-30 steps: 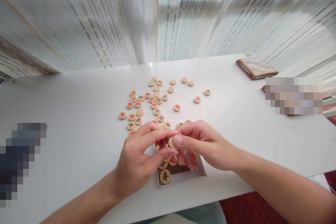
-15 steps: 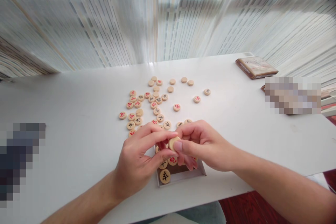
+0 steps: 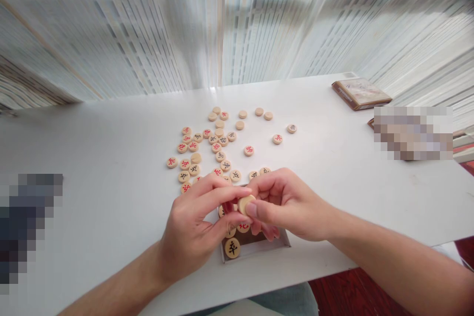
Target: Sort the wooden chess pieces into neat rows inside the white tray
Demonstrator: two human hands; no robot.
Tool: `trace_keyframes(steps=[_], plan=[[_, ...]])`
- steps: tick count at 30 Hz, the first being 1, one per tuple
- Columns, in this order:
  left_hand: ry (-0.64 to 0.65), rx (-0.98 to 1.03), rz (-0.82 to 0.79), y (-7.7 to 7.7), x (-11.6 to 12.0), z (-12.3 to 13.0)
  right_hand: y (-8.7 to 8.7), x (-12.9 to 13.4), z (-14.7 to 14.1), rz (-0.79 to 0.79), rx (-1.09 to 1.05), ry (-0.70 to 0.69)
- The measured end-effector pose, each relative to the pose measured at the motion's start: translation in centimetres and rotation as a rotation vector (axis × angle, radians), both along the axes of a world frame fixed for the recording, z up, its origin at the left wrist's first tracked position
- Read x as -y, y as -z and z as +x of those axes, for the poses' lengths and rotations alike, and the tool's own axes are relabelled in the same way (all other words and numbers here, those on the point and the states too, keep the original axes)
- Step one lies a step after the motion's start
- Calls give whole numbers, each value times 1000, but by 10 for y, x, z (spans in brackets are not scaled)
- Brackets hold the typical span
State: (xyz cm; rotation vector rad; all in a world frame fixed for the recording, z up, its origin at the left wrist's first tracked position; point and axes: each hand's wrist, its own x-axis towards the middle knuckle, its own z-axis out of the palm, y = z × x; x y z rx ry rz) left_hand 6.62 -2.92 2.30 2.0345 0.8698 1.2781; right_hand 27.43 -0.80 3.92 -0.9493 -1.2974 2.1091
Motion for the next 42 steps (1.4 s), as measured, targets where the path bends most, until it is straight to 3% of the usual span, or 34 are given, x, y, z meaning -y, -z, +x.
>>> trace_keyframes(steps=[31,42], plan=[[18,-2,2,3,0,-3,4,2,1,15,-33,-14],[15,23,-99,1,1,-5,-1,0,2,55,-22,-10]])
